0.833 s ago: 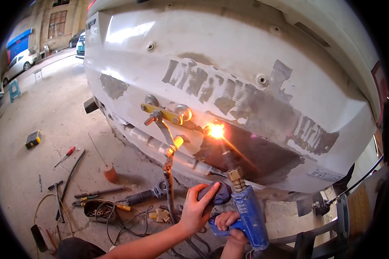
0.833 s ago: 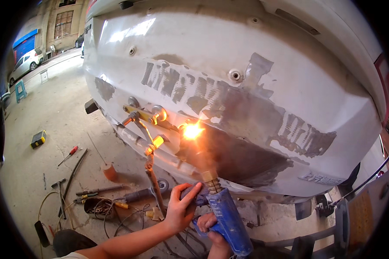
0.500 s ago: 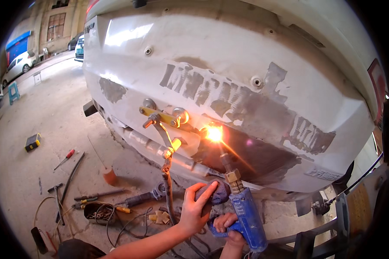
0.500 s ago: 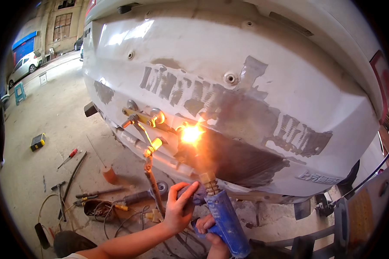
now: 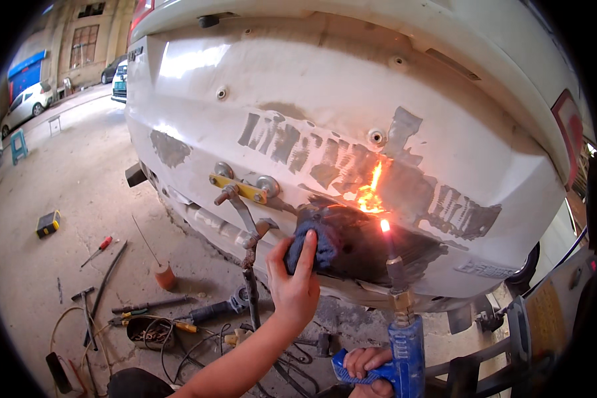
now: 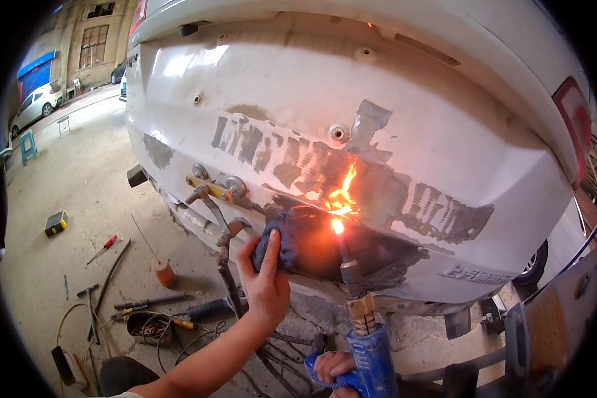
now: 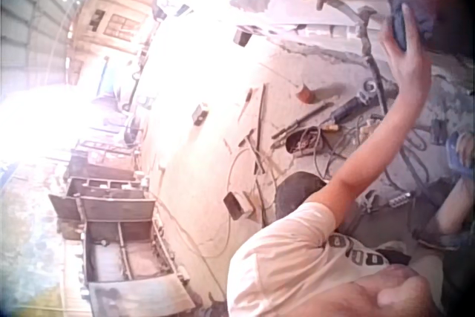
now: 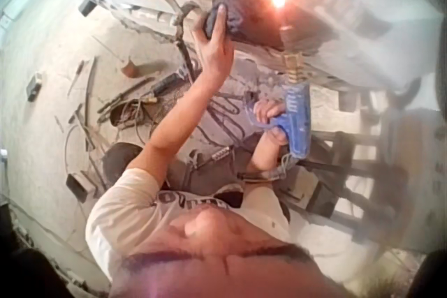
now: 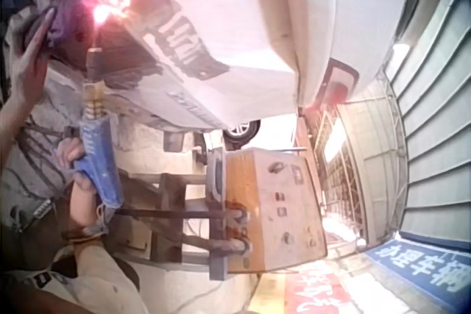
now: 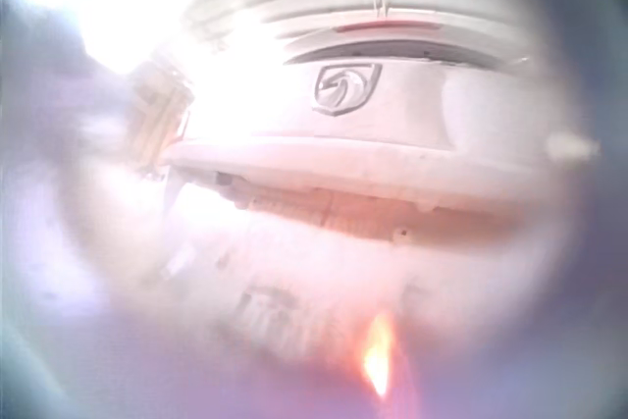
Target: The person uses a blowtorch to heat a section of a white car bumper and wipes the area with a cloth. They then use a hammer and a metal bar to tap and shape the heated metal surface.
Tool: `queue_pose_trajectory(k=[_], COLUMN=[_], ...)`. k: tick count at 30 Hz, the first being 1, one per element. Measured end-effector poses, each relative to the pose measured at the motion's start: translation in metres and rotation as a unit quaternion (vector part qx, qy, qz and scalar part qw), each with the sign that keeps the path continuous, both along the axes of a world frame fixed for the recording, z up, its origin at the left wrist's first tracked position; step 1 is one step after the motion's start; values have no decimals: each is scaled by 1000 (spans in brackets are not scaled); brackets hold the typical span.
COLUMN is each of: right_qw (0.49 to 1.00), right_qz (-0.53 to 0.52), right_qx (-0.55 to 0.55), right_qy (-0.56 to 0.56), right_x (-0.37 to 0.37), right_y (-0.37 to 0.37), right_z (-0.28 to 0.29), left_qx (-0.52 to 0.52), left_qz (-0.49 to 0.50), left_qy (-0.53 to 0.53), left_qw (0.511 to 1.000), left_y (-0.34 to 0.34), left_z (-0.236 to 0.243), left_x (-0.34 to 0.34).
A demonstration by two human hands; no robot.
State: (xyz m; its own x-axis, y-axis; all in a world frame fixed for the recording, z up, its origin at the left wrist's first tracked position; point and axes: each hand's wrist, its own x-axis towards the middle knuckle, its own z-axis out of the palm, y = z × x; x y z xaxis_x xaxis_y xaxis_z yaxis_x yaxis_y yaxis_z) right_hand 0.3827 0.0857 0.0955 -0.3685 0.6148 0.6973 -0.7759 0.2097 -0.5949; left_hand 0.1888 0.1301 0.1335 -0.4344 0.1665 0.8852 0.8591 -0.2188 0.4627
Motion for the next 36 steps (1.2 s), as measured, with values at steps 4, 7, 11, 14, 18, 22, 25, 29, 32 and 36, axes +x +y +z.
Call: queue_pose_trajectory(k=[4,7,11,14,18,22,25,29,32,36], right_qw=[1000,1000,1000,1000,1000,1000,1000,1000,999,1000], right_qz=[-13,-20,-16,-9,-20,-22,-22,-28,-32,-31], right_qx=[2,0,0,-7,-12,-11,-12,-11,-5,5], right_qy=[-3,-3,5,8,-11,-12,-6,-5,6,2], right_x=[3,10,8,4,10,20,21,22,28,44], right_y=[-2,-5,-1,-2,-6,-7,-7,-7,-6,-4], right_z=[0,-2,0,-1,1,-1,-6,-8,-13,-14], left_qx=[15,40,15,-8,39,61,10,-42,7,64], left_qz=[-57,-49,-43,-64,-90,-59,-36,-64,-78,-55], left_qy=[-71,-71,-39,-54,-105,-77,25,83,-3,-11], left_qw=[996,995,998,996,990,993,999,994,997,996], left_y=[-8,2,2,-3,-6,7,9,-1,4,15], left_z=[22,51,19,-8,30,53,4,-16,2,32], left_x=[1,1,7,10,8,10,19,30,22,24])
